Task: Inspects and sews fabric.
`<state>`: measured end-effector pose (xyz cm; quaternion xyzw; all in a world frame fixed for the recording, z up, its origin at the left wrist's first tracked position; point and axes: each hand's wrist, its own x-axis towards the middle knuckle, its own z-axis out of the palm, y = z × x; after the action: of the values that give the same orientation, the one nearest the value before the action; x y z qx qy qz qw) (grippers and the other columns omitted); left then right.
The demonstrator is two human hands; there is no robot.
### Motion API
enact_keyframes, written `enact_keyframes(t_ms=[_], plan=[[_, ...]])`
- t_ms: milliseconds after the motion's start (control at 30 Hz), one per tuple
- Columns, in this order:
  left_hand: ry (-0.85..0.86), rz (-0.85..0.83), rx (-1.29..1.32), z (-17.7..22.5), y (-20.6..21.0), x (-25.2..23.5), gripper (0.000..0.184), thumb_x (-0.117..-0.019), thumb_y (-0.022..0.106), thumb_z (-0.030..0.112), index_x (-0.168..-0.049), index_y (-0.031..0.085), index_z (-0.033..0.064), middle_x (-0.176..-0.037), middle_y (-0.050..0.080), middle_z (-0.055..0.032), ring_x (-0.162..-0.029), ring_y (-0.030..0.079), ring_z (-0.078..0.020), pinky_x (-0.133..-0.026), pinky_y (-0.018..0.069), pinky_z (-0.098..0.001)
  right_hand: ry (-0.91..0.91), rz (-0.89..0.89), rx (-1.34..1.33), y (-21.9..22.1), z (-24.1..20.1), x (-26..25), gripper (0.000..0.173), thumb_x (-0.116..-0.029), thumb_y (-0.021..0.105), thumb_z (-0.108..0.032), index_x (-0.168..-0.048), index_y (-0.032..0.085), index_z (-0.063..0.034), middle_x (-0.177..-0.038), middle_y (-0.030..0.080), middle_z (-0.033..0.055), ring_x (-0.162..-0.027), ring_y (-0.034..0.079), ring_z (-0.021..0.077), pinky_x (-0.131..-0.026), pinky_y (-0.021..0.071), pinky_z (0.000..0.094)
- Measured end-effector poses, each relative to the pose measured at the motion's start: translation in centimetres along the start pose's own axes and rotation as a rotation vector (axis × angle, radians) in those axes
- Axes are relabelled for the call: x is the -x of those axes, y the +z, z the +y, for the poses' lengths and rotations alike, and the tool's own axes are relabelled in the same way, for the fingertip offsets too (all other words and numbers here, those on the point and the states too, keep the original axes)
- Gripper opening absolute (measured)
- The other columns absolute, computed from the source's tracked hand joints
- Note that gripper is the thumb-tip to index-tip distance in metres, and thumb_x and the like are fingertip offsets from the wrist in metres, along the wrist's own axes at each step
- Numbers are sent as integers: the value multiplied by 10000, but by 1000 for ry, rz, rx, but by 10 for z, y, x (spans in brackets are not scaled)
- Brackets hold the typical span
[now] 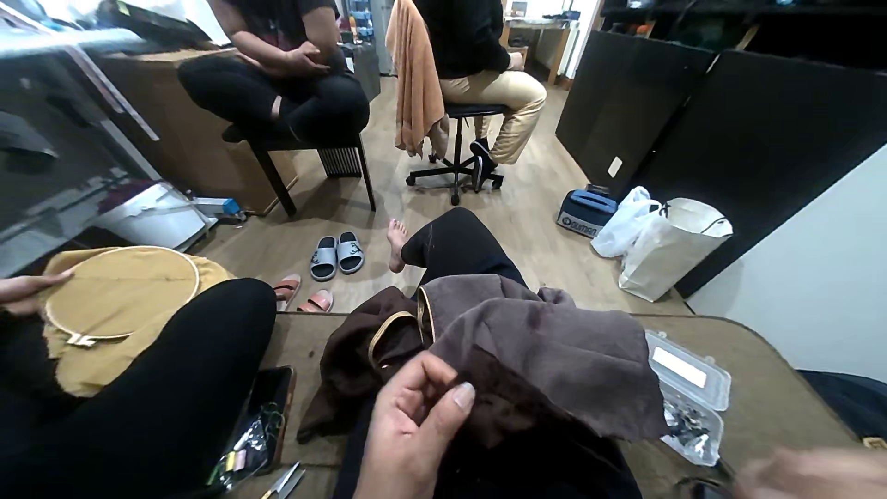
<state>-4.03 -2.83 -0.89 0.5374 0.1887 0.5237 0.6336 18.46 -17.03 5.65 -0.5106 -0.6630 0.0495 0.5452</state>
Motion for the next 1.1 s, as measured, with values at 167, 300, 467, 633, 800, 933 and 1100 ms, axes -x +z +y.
enact_keyframes(t_ms=[167, 300, 467, 633, 800, 933, 1100], plan=[[-35, -130, 27, 4, 11, 9, 67, -975, 662, 106, -1027, 672, 145, -964, 685, 88, -856, 647, 19, -758, 564, -188, -43, -48, 48, 68, 11, 5, 73, -993, 661, -104, -1050, 703, -88, -988, 601, 49, -946, 598, 16, -863, 487, 98], [-35, -93, 30, 7, 12, 11, 209, -932, 688, 25, -1094, 602, 126, -987, 683, 77, -853, 667, -7, -751, 587, -211, -36, -24, 105, 81, 14, 3, 84, -970, 690, -120, -1029, 728, -75, -880, 581, 67, -828, 571, 39, -754, 458, 87], [51, -128, 67, 2, 9, 11, 198, -959, 673, 48, -1095, 614, 178, -1017, 710, 71, -896, 681, -3, -780, 583, -195, -18, -58, 84, 84, 14, 3, 88, -958, 696, -106, -1016, 741, -57, -841, 571, 81, -794, 562, 50, -731, 450, 90], [91, -171, -43, 3, 6, 10, 138, -987, 660, 121, -1048, 782, 140, -1031, 713, 80, -995, 640, 19, -867, 538, -164, -8, -64, 60, 85, 15, 4, 97, -978, 677, -120, -1033, 726, -57, -853, 577, 75, -807, 570, 42, -741, 457, 93], [58, -144, -53, 6, 8, 11, 156, -985, 653, 93, -1077, 778, 109, -1053, 722, 69, -986, 654, 7, -871, 557, -184, 31, -70, 19, 85, 16, 4, 98, -975, 683, -118, -1026, 730, -50, -868, 597, 73, -835, 585, 35, -764, 470, 96], [39, -148, -60, 8, 8, 11, 167, -979, 657, 80, -1097, 776, 85, -1060, 719, 47, -987, 659, -10, -867, 566, -197, 45, -73, 5, 84, 17, 4, 94, -976, 680, -121, -1016, 731, -52, -861, 596, 72, -818, 583, 30, -744, 471, 95], [32, -153, -74, 10, 8, 11, 191, -952, 672, 25, -1109, 774, 63, -1042, 712, 29, -961, 661, -19, -843, 575, -198, 45, -78, -6, 83, 17, 3, 89, -975, 694, -131, -1001, 732, -55, -873, 594, 70, -831, 581, 25, -757, 468, 91]])
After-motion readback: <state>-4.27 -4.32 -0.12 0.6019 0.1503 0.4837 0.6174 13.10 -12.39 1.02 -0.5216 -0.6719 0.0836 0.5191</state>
